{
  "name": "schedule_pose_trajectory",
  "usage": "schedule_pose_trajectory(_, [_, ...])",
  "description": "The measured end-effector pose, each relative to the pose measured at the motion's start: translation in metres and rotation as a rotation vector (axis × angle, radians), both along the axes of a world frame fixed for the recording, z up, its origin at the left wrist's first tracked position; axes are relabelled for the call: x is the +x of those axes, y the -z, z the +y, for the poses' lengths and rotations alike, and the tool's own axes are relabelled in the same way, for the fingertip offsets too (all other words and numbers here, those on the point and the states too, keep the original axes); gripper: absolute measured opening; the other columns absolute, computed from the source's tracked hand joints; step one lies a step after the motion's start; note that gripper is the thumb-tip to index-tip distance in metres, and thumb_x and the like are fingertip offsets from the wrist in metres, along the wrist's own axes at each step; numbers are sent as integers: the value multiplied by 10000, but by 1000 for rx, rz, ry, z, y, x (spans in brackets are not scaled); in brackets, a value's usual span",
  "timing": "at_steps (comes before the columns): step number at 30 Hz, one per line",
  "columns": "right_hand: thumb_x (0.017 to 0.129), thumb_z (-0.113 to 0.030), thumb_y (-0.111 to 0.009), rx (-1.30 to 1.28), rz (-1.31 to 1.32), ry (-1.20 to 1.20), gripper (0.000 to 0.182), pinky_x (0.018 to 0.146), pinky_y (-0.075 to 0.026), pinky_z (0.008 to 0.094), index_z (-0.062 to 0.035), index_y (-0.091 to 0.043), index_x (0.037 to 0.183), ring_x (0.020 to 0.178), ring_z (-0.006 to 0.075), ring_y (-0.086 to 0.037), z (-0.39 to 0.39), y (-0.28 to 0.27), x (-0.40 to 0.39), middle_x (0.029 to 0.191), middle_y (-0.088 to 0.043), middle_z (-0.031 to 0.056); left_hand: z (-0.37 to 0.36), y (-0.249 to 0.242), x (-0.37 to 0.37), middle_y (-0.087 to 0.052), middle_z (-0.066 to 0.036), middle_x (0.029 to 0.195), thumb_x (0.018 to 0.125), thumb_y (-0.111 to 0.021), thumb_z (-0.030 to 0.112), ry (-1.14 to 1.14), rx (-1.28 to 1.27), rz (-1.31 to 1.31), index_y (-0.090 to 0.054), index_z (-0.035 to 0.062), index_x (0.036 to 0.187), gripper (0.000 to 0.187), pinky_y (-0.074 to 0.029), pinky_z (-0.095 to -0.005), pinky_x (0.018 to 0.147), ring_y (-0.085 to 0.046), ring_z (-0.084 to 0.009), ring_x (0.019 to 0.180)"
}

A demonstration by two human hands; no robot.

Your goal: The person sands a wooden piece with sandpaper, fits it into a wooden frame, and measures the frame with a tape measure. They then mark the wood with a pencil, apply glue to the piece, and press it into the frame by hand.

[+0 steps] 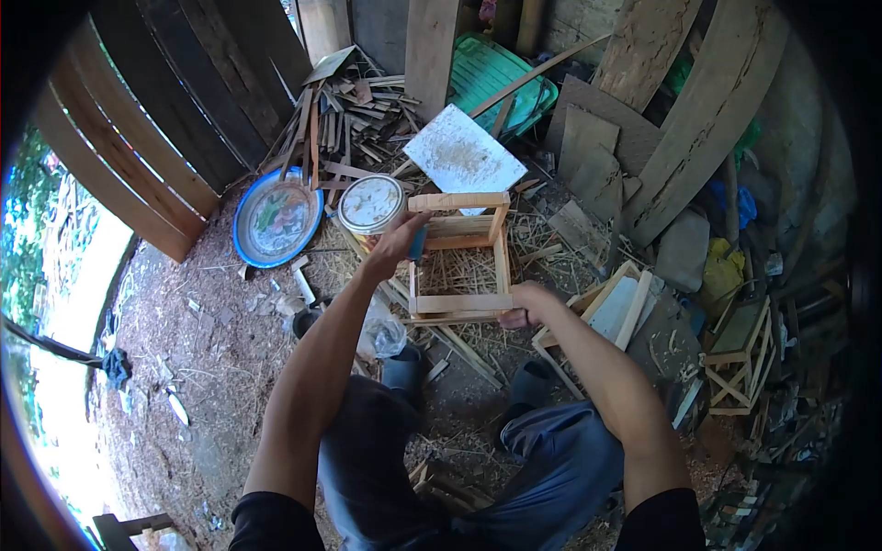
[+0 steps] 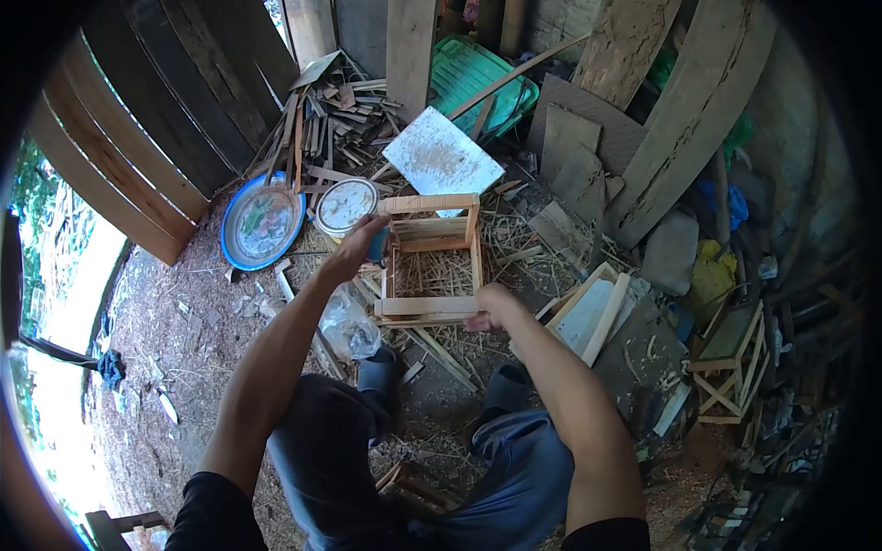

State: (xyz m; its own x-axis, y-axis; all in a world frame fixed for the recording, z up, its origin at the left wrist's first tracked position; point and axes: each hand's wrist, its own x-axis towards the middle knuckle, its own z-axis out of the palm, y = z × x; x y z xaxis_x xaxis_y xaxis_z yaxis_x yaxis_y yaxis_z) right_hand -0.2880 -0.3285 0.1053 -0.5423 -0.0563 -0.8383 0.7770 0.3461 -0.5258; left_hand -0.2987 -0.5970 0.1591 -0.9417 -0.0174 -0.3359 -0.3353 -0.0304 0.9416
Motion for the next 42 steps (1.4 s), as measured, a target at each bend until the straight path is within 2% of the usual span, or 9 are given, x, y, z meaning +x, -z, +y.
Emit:
schedule_pose_trajectory(4, [955,-318,-418,656,600,-508,404,721,-508,446,51,-556,1047,902,305,-643,4,-38,-11,911,-619,219,-6,-12,16,-560,-117,1050,832,-576,217,314,5,51,-509,16,1119,357,-468,-290,814,-580,-175,868])
schedule_pose_trajectory(5, [947,-363,-439,553,683,-450,433,790,-450,445,29,-564,1082,948,306,-613,4,-38,-19,907,-624,191,-1,-23,22,-558,-122,1072,822,-588,216,387,-41,80,-509,15,1124,372,-462,-296,834,-582,-181,890])
schedule_pose_trajectory(6, [942,-366,-468,427,647,-420,410,614,-452,375,0,-579,1088,701,215,-588,-2,-64,-18,880,-638,128,5,-35,28,-557,-127,1093,812,-601,215,458,-87,114,-510,15,1130,386,-456,-302,854,-584,-187,912])
schedule_pose_trajectory(9, [931,-329,-518,-148,503,-322,331,471,-356,260,-35,-594,1061,546,91,-433,-12,-88,-9,778,-606,43,27,-53,39,-572,-141,1127,752,-681,226,513,-117,177,-508,-11,1119,470,-438,-323,892,-580,-202,995])
schedule_pose_trajectory(12, [912,-253,-569,-256,427,-266,237,415,-244,197,-59,-599,1045,504,28,-317,-22,-97,7,693,-524,-31,46,-49,39,-624,-125,1001,741,-712,220,497,-298,307,-524,-28,1065,450,-459,-286,831,-592,-166,949])
schedule_pose_trajectory(16, [844,-247,-666,-170,507,-206,237,449,-284,226,-80,-646,1011,536,67,-376,-10,-105,12,668,-498,-40,56,-52,42,-632,-82,853,772,-689,234,522,-440,404,-546,-20,989,364,-480,-257,726,-607,-126,790])
schedule_pose_trajectory(23, [845,-172,-667,-460,313,-153,110,405,-224,178,-115,-603,915,504,5,-341,9,-96,9,680,-482,-84,64,-46,47,-614,-100,884,814,-621,301,555,-438,493,-545,12,1085,403,-471,-302,780,-589,-177,889])
schedule_pose_trajectory(33, [841,-273,-675,182,163,-260,279,402,-212,248,-142,-620,1081,500,77,-302,72,-57,-3,660,-385,-16,-19,-1,52,-645,-124,1007,832,-583,446,728,-807,67,-637,80,1084,447,-469,-337,812,-597,-219,923])
schedule_pose_trajectory(42, [819,-224,-696,270,145,-363,166,425,-260,275,-112,-681,940,497,95,-320,46,-24,-4,719,-448,0,-53,37,73,-671,-114,899,772,-607,375,710,-849,-70,-684,82,981,368,-485,-337,733,-625,-223,791])
